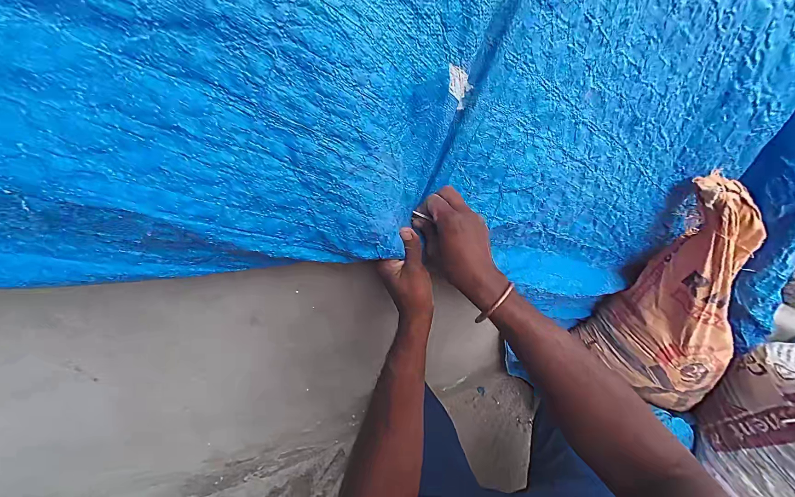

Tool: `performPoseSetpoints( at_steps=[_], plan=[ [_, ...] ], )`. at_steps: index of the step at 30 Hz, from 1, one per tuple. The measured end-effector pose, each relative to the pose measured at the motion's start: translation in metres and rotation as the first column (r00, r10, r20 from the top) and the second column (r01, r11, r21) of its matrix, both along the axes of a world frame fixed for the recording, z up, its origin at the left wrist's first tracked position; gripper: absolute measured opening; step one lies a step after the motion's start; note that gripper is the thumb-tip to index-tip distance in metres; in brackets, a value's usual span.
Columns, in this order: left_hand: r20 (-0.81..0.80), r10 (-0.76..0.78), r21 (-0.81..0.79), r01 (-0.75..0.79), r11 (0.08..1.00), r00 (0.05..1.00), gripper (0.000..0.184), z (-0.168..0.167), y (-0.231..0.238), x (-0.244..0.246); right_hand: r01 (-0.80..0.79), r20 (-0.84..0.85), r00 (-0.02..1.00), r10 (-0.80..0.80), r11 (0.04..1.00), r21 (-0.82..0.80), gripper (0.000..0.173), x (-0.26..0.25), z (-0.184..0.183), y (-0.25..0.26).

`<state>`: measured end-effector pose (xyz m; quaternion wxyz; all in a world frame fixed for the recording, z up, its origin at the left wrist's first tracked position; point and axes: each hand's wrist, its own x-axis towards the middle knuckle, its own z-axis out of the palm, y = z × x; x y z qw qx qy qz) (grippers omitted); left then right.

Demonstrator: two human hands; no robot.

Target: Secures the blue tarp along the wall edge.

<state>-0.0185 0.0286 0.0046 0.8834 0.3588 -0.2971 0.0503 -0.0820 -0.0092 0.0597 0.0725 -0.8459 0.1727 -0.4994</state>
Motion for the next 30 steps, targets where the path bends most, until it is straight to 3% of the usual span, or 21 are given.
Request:
performPoseSetpoints(
  at_steps=[4,6,8,10,13,14,16,19,21,23,26,30],
  plan=[
    [-0.006,-0.064,-0.034,0.064,0.997,0.998,0.019,0.001,0.004,-0.003,-0.132,0.222,0.968,0.117,0.990,0.058,0.007,-0.047,-0.022,0.005],
    [-0.049,-0.094,0.012,0.094,0.995,0.994,0.020,0.001,0.009,-0.004,-0.079,0.178,0.982,0.055,0.988,0.131,0.015,-0.099,-0.048,-0.001],
    [-0.106,-0.129,0.035,0.133,0.990,0.986,0.021,0.005,0.012,-0.006,0.156,0.010,0.987,-0.159,0.974,0.167,0.019,-0.162,-0.085,-0.017],
    [-0.169,-0.180,0.037,0.189,0.981,0.969,0.024,0.010,0.014,-0.010,0.423,-0.229,0.897,-0.378,0.884,0.200,0.017,-0.228,-0.124,-0.032],
    [-0.251,-0.255,0.002,0.264,0.965,0.934,0.031,0.012,0.017,-0.016,0.622,-0.438,0.771,-0.462,0.696,0.360,0.047,-0.289,-0.159,-0.038],
    [-0.278,-0.288,-0.029,0.291,0.956,0.916,0.031,0.015,0.017,-0.019,0.615,-0.420,0.777,-0.470,0.707,0.348,0.046,-0.288,-0.158,-0.035],
    [-0.339,-0.371,-0.104,0.357,0.928,0.865,0.030,0.022,0.019,-0.026,0.507,-0.303,0.848,-0.435,0.833,0.220,0.038,-0.259,-0.141,-0.027],
    [-0.372,-0.444,-0.177,0.407,0.896,0.815,0.030,0.026,0.022,-0.033,0.210,-0.077,0.976,-0.202,0.972,0.110,0.036,-0.181,-0.088,-0.005],
    [-0.365,-0.446,-0.178,0.409,0.895,0.817,0.031,0.027,0.023,-0.033,-0.015,0.051,0.999,0.012,0.998,0.057,0.029,-0.132,-0.050,0.014],
    [-0.353,-0.435,-0.177,0.397,0.900,0.828,0.029,0.025,0.023,-0.034,-0.126,0.103,0.987,0.124,0.992,0.015,0.023,-0.097,-0.020,0.029],
    [-0.346,-0.434,-0.182,0.394,0.901,0.832,0.025,0.026,0.025,-0.035,-0.110,0.136,0.984,0.118,0.992,-0.067,0.015,-0.062,0.001,0.035],
    [-0.354,-0.454,-0.213,0.402,0.890,0.818,0.026,0.029,0.027,-0.039,0.015,0.134,0.991,0.006,0.989,-0.150,0.013,-0.046,-0.004,0.023]
  ],
)
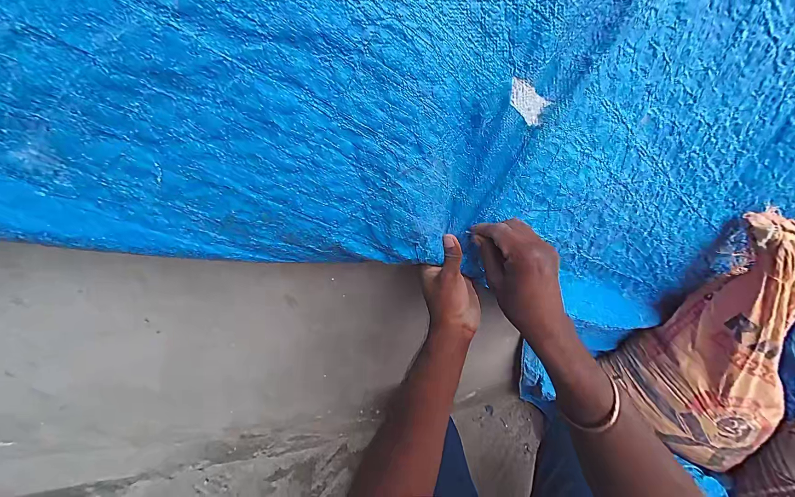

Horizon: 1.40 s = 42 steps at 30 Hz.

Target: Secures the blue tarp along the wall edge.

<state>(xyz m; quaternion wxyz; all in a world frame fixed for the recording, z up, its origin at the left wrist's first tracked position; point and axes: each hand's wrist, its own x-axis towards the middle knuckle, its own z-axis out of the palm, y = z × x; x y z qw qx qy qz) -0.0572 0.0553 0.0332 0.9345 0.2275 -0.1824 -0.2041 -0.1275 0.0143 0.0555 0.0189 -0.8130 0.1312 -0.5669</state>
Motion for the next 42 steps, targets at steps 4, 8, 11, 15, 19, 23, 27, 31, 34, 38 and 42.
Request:
performPoseSetpoints(
  at_steps=[4,8,11,15,19,23,27,31,34,38,42],
  plan=[
    [-0.014,0.001,-0.020,-0.001,1.000,1.000,0.025,-0.002,-0.002,-0.002,0.007,-0.014,1.000,-0.007,1.000,-0.013,0.011,0.005,-0.007,-0.009],
    [-0.016,-0.007,-0.012,0.007,1.000,1.000,0.026,-0.001,-0.003,-0.001,0.000,-0.017,1.000,-0.001,0.999,-0.032,0.012,0.008,-0.006,-0.014],
    [-0.025,-0.012,-0.012,0.012,1.000,1.000,0.026,-0.001,-0.003,0.000,0.019,-0.042,0.999,-0.021,0.999,-0.046,0.012,0.009,-0.004,-0.013],
    [-0.011,0.005,-0.001,-0.005,1.000,1.000,0.026,-0.002,-0.006,0.003,0.100,-0.090,0.990,-0.107,0.991,-0.084,0.011,0.006,0.002,-0.010],
    [0.004,0.037,0.005,-0.037,0.999,0.999,0.023,-0.003,-0.009,0.005,0.138,-0.099,0.984,-0.150,0.983,-0.120,0.012,0.006,0.005,-0.009],
    [0.036,0.056,-0.009,-0.056,0.998,0.998,0.028,-0.008,-0.011,0.007,0.143,-0.113,0.981,-0.159,0.979,-0.143,0.012,0.007,0.008,-0.009],
    [0.090,0.075,-0.012,-0.074,0.997,0.993,0.038,-0.011,-0.011,0.009,0.128,-0.164,0.975,-0.149,0.983,-0.134,0.011,0.006,0.009,-0.012],
    [0.099,0.095,-0.020,-0.093,0.995,0.991,0.045,-0.009,-0.011,0.008,0.102,-0.185,0.975,-0.122,0.988,-0.115,0.011,0.001,0.013,-0.011],
    [0.084,0.102,-0.016,-0.101,0.995,0.991,0.044,-0.008,-0.011,0.008,0.099,-0.155,0.981,-0.121,0.985,-0.141,0.011,0.001,0.014,-0.009],
    [0.079,0.107,0.002,-0.108,0.994,0.991,0.044,-0.008,-0.012,0.008,0.104,-0.175,0.976,-0.128,0.984,-0.141,0.009,0.004,0.015,-0.011],
    [0.070,0.098,-0.010,-0.098,0.995,0.993,0.046,-0.007,-0.012,0.009,0.106,-0.200,0.971,-0.133,0.984,-0.140,0.010,0.006,0.016,-0.012]
  ],
)
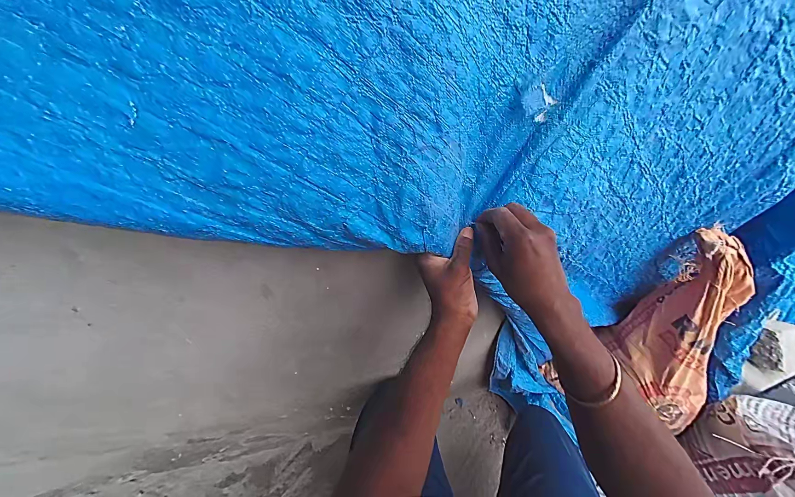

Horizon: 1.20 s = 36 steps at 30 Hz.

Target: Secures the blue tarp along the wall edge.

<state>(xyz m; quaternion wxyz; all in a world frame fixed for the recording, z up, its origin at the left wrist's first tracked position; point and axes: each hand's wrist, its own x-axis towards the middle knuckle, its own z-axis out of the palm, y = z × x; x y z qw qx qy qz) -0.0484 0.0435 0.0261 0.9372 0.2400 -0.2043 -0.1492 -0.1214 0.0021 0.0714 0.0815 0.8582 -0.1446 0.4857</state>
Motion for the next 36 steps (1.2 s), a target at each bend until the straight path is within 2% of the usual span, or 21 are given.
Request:
performPoseSetpoints(
  at_steps=[9,12,16,18,22,28,33,36],
  plan=[
    [-0.014,-0.011,-0.002,0.011,1.000,1.000,0.045,0.000,0.000,0.001,-0.015,-0.039,0.999,0.015,1.000,-0.003,0.008,0.008,0.000,-0.005],
    [-0.003,-0.025,-0.010,0.025,1.000,1.000,0.045,-0.002,0.002,0.002,-0.064,-0.019,0.998,0.064,0.998,0.004,0.008,0.007,-0.001,-0.005],
    [-0.004,-0.023,-0.012,0.023,1.000,1.000,0.043,-0.001,0.003,0.003,-0.125,-0.050,0.990,0.131,0.987,0.103,0.019,-0.002,-0.001,-0.005],
    [0.017,-0.023,-0.003,0.023,1.000,1.000,0.045,-0.001,0.002,0.004,-0.106,-0.014,0.994,0.108,0.990,0.097,0.023,-0.005,0.000,-0.004],
    [0.115,-0.014,0.038,0.010,0.999,0.993,0.044,-0.005,0.007,0.006,-0.064,0.053,0.997,0.060,0.995,0.073,0.015,-0.002,0.006,0.000],
    [0.263,-0.066,0.045,0.056,0.997,0.962,0.037,-0.015,0.015,0.019,-0.023,0.066,0.998,0.016,0.994,0.111,0.023,0.009,0.011,0.005],
    [0.357,-0.118,0.031,0.114,0.993,0.927,0.040,-0.021,0.018,0.028,-0.117,0.049,0.993,0.111,0.978,0.172,0.028,0.008,0.016,0.002],
    [0.363,-0.051,0.037,0.040,0.999,0.931,0.038,-0.018,0.015,0.029,-0.159,-0.003,0.986,0.165,0.954,0.255,0.034,-0.001,0.018,0.002]
  ],
)
